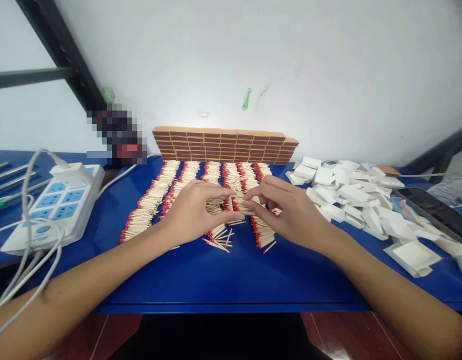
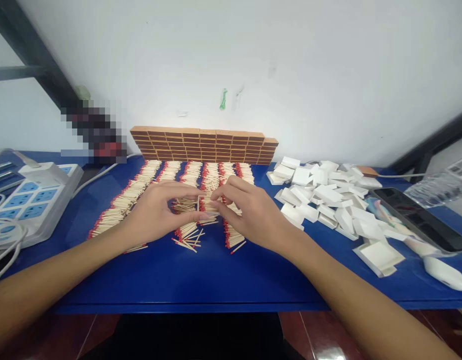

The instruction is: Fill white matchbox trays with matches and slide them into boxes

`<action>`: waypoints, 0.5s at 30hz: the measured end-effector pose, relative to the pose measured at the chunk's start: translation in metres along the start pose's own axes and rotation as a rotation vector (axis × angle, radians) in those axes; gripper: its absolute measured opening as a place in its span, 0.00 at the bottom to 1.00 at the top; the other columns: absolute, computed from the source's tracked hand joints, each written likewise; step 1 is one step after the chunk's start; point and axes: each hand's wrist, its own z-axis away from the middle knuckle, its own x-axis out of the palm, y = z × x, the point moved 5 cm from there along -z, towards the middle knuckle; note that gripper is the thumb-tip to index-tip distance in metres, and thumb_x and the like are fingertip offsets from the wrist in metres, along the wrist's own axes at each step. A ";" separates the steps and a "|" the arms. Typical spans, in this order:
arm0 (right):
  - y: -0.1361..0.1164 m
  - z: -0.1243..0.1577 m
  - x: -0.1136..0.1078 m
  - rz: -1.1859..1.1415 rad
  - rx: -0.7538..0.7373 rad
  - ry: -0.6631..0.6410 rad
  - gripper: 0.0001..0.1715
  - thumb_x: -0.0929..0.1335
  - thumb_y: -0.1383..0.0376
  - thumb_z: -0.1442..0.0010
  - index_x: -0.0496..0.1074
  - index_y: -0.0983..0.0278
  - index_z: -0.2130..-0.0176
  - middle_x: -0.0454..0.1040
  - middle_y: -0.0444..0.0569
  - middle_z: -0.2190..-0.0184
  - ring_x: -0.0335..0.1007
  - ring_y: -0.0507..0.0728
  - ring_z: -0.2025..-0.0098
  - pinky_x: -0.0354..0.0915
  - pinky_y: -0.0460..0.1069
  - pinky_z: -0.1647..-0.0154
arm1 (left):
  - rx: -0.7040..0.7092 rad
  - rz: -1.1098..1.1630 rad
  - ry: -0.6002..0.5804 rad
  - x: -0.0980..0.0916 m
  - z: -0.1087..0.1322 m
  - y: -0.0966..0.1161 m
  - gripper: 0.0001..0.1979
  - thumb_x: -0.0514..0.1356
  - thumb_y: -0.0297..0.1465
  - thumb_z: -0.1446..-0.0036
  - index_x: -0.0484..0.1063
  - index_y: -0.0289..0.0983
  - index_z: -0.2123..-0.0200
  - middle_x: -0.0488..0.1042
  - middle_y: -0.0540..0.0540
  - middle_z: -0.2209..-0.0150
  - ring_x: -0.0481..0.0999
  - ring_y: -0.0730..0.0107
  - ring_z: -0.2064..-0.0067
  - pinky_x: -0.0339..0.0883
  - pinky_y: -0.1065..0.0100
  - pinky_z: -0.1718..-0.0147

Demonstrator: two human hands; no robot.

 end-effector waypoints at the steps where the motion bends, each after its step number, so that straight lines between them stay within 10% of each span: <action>1: 0.000 0.000 0.000 -0.006 -0.009 0.002 0.05 0.68 0.67 0.26 0.76 0.61 0.53 0.69 0.46 0.66 0.66 0.54 0.67 0.62 0.50 0.67 | 0.009 0.006 0.000 0.000 0.000 0.000 0.20 0.75 0.47 0.45 0.85 0.43 0.55 0.87 0.49 0.59 0.84 0.60 0.58 0.70 0.61 0.55; 15: 0.001 0.000 0.002 -0.015 0.048 0.008 0.04 0.70 0.66 0.27 0.74 0.62 0.58 0.69 0.45 0.66 0.65 0.52 0.68 0.61 0.49 0.67 | 0.150 0.007 0.022 0.003 0.003 0.003 0.18 0.76 0.43 0.44 0.83 0.41 0.53 0.87 0.49 0.58 0.85 0.62 0.57 0.70 0.61 0.51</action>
